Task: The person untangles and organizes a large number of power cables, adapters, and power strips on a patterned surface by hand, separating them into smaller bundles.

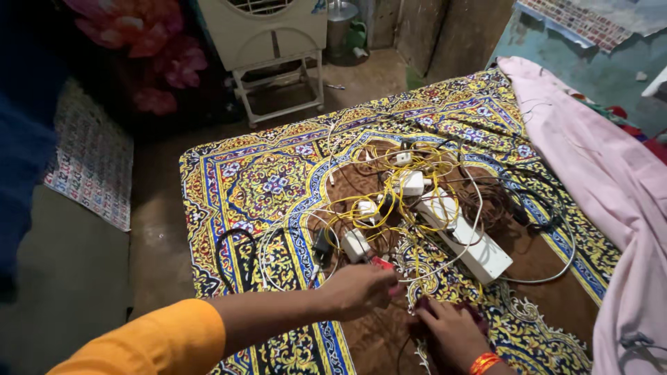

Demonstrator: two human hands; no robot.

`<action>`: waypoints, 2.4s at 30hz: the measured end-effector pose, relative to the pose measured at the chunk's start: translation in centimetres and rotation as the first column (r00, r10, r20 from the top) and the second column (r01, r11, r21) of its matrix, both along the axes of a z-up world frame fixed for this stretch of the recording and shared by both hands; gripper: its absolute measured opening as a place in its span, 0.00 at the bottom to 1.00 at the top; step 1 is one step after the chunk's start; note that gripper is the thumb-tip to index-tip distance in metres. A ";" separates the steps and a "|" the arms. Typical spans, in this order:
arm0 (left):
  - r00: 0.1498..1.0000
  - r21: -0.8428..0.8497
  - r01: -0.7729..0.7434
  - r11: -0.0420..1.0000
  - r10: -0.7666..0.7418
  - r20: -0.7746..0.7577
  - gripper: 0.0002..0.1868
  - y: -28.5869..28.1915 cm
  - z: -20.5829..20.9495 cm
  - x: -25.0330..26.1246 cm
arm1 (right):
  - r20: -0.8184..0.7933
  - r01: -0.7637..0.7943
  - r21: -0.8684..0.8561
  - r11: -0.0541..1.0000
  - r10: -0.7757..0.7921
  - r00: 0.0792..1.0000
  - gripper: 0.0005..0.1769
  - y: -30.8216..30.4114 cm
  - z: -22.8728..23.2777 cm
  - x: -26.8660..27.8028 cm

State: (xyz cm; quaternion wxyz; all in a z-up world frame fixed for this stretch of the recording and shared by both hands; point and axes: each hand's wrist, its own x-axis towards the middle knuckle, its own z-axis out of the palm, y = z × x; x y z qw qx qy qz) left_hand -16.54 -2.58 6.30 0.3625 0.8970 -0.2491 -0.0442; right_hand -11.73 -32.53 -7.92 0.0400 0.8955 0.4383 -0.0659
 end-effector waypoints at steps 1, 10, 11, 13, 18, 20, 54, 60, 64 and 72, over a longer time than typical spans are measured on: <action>0.999 0.015 0.030 0.999 -0.030 0.019 0.09 -0.2 -0.6 -0.3 | -0.062 0.074 0.034 0.997 -0.072 0.996 0.28 -1.0 -0.2 0.4; 0.972 0.122 0.198 0.973 -0.211 0.107 0.20 -0.7 -2.4 -1.8 | -0.365 0.576 0.209 0.790 -0.484 0.796 0.23 -2.8 8.4 1.4; 0.971 0.137 0.200 0.970 -0.216 0.107 0.18 -0.7 -1.9 -1.8 | -0.392 0.617 0.205 0.760 -0.514 0.763 0.22 -2.3 9.2 1.6; 0.957 0.089 0.225 0.970 -0.237 0.168 0.16 -1.1 -0.8 -2.5 | -0.427 0.663 0.265 0.700 -0.531 0.732 0.20 -2.1 9.6 2.1; 0.902 -0.101 0.331 0.938 -0.283 0.325 0.13 -6.0 1.8 -5.4 | -0.507 0.722 0.559 0.407 -0.521 0.687 0.15 -4.9 3.6 7.7; 0.911 -0.156 0.328 0.932 -0.268 0.315 0.12 -7.5 2.7 -5.4 | -0.721 0.814 0.531 0.234 -0.380 0.580 0.12 -7.9 0.3 11.0; 0.872 -0.455 -0.265 0.850 0.010 -0.490 0.16 -5.5 4.2 6.0 | 0.016 0.213 0.642 0.736 -0.291 0.957 0.22 0.9 19.2 3.9; 0.854 -0.462 -0.296 0.836 0.014 -0.521 0.17 -2.9 4.5 4.5 | -0.224 0.589 0.346 0.731 -0.545 0.808 0.20 -5.8 16.4 4.9; 0.852 -0.453 -0.247 0.857 -0.031 -0.522 0.21 -0.9 2.4 3.6 | -0.132 0.426 0.497 0.756 -0.420 0.898 0.19 -8.7 14.0 4.9; 0.715 -0.408 -0.111 0.906 -0.212 -0.666 0.24 -1.5 -2.7 1.5 | -0.461 0.701 0.375 0.606 -0.534 0.709 0.27 -13.6 9.8 8.2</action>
